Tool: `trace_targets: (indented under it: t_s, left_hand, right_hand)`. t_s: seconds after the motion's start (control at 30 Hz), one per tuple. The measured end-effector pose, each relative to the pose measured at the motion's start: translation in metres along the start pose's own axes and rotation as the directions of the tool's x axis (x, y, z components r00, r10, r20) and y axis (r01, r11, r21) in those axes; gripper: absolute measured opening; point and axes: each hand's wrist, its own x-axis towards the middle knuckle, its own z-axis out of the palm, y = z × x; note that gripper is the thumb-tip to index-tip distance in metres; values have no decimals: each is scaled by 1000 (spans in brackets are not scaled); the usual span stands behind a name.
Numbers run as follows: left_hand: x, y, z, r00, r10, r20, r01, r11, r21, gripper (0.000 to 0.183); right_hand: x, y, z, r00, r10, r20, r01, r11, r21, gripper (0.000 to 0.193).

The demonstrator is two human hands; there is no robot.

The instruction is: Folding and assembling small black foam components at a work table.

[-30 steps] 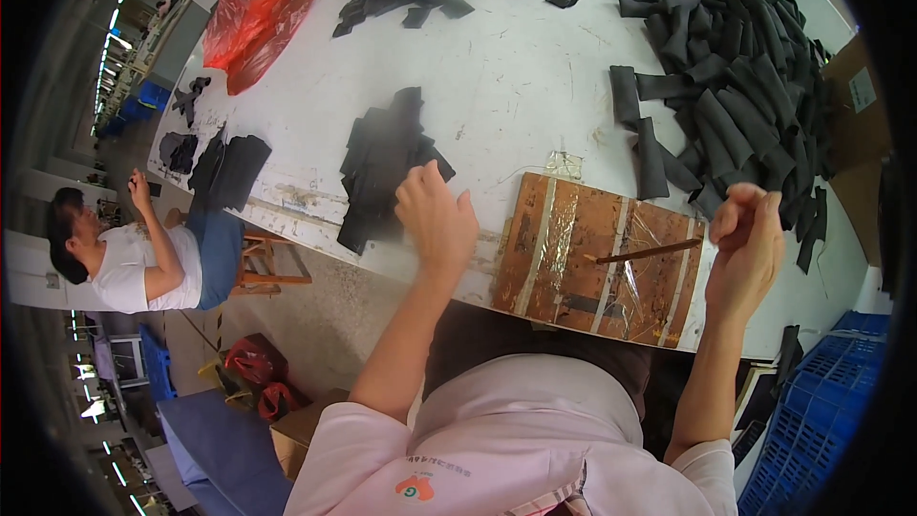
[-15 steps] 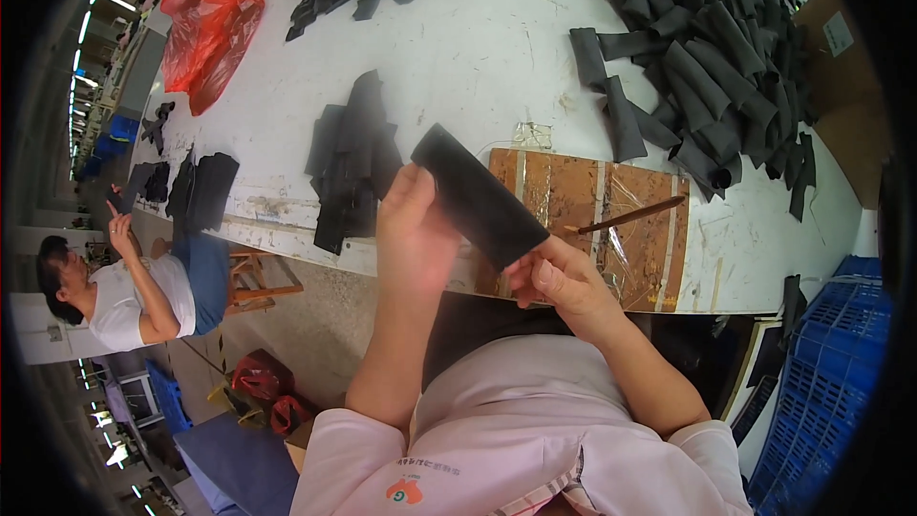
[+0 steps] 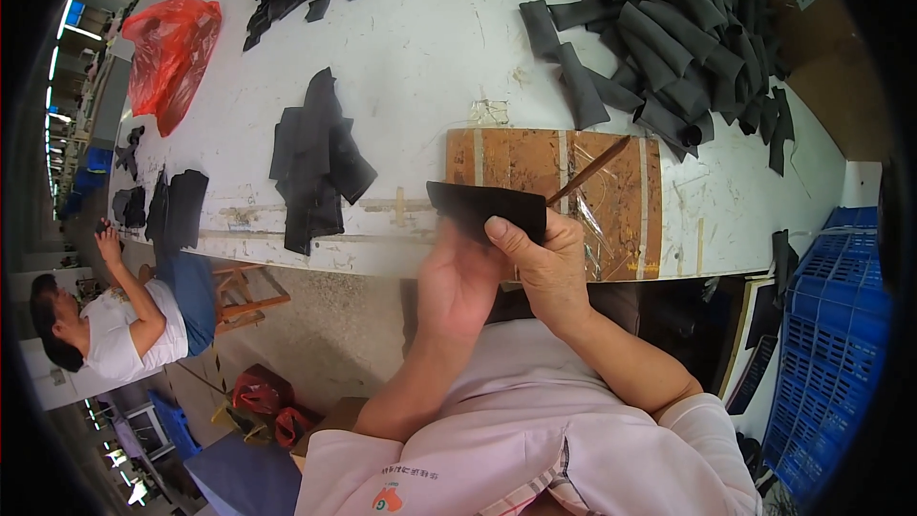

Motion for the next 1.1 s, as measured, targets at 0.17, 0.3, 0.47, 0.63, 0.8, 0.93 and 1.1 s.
trace_targets:
  t_s: [0.17, 0.3, 0.47, 0.63, 0.8, 0.93, 1.1]
  left_hand:
    - [-2, -5, -1, 997, -66, 45, 67, 997, -40, 22]
    - [-12, -15, 8, 987, 44, -158, -10, 978, 208, 20]
    - [-33, -16, 2, 927, 237, -290, 75, 641, 764, 14]
    - [-43, -23, 26, 865, 463, 194, -260, 84, 962, 16]
    - [-37, -22, 41, 875, 418, 244, -284, 35, 958, 23]
    - [-32, -18, 45, 912, 370, 176, -211, 56, 976, 22]
    - [-27, -15, 53, 930, 365, 46, -119, 178, 977, 13]
  right_hand:
    - [-5, -2, -3, 982, -188, -22, 179, 962, -207, 9]
    - [-2, -4, -7, 983, -181, -38, 169, 962, -213, 10]
    - [4, -5, -14, 965, -262, -12, 223, 843, -489, 14]
    - [7, -4, -13, 908, -406, 100, 372, 675, -637, 20]
    - [10, 0, -14, 753, -599, 272, 564, 375, -736, 25]
    - [9, 0, -16, 717, -628, 303, 571, 281, -771, 24]
    - [10, 1, -18, 637, -631, 442, 610, 63, -790, 25]
